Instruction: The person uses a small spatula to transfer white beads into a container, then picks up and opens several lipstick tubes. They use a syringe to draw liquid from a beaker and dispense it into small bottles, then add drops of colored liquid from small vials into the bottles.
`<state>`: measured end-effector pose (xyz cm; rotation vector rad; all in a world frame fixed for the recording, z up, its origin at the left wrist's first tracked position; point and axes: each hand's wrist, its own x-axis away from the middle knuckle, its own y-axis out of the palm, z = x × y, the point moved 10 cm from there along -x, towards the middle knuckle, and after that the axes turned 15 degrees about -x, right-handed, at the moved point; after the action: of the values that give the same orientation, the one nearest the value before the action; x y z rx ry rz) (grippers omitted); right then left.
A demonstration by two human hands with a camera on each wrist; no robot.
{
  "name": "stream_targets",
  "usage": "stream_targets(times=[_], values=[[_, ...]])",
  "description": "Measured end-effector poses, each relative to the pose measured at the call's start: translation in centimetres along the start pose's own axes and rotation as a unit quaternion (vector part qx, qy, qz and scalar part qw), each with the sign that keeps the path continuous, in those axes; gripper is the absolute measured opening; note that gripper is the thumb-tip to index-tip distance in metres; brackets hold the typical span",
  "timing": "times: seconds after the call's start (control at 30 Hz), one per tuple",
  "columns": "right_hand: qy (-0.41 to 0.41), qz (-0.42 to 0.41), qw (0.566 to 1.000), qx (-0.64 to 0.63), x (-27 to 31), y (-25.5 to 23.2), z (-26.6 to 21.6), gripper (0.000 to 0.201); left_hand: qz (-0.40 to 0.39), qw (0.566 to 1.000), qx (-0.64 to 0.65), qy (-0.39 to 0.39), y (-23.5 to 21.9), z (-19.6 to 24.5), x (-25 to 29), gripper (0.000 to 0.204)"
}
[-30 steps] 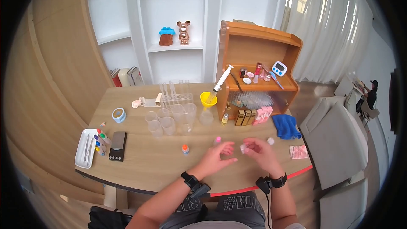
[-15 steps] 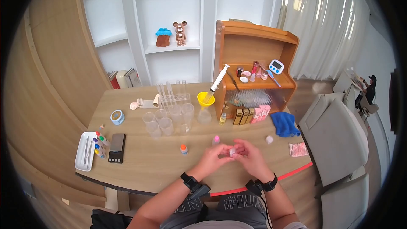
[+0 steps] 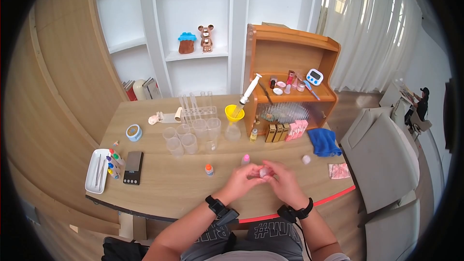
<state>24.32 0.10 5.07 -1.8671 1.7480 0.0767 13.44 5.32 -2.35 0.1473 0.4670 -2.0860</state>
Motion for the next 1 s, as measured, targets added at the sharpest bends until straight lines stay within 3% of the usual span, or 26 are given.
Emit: stream_targets(times=[0.1, 0.2, 0.3, 0.4, 0.5, 0.6, 0.7, 0.8, 1.0], values=[[0.021, 0.047, 0.993, -0.108, 0.1, -0.5, 1.2, 0.042, 0.024, 0.998, 0.066, -0.010, -0.1, -0.7, -0.1, 0.037], [0.006, 0.107, 0.993, -0.058, -0.3, -2.0, -0.4, 0.037, 0.023, 0.998, 0.044, -0.027, -0.1, -0.1, 0.0, 0.038], [0.205, -0.002, 0.978, -0.043, -0.2, -0.7, 2.1, 0.036, 0.036, 0.999, 0.040, 0.005, 0.0, -0.9, -0.1, 0.036], [0.152, -0.012, 0.988, -0.029, -0.5, -0.5, 1.3, 0.035, 0.029, 0.999, 0.017, -0.016, 0.0, -1.6, -0.1, 0.033], [-0.001, -0.028, 0.999, 0.032, -1.1, -0.6, -0.9, 0.035, 0.026, 0.999, 0.011, -0.021, -0.1, -1.2, -0.1, 0.032], [0.007, 0.036, 0.998, 0.041, -1.2, -1.2, -1.7, 0.034, 0.020, 0.998, 0.058, -0.032, 0.2, -1.7, -0.3, 0.032], [0.087, -0.020, 0.995, 0.049, -1.3, -0.3, -0.6, 0.033, -0.008, 0.994, 0.110, -0.014, 0.8, -2.2, -0.4, 0.033], [0.034, -0.028, 0.997, 0.064, -1.3, 0.2, -1.0, 0.031, 0.000, 0.997, 0.078, 0.014, 0.7, -1.3, -0.3, 0.032], [-0.065, -0.069, 0.992, 0.089, -1.4, 0.2, -2.5, 0.034, -0.016, 0.999, 0.034, -0.014, 0.8, -1.4, -0.4, 0.032]])
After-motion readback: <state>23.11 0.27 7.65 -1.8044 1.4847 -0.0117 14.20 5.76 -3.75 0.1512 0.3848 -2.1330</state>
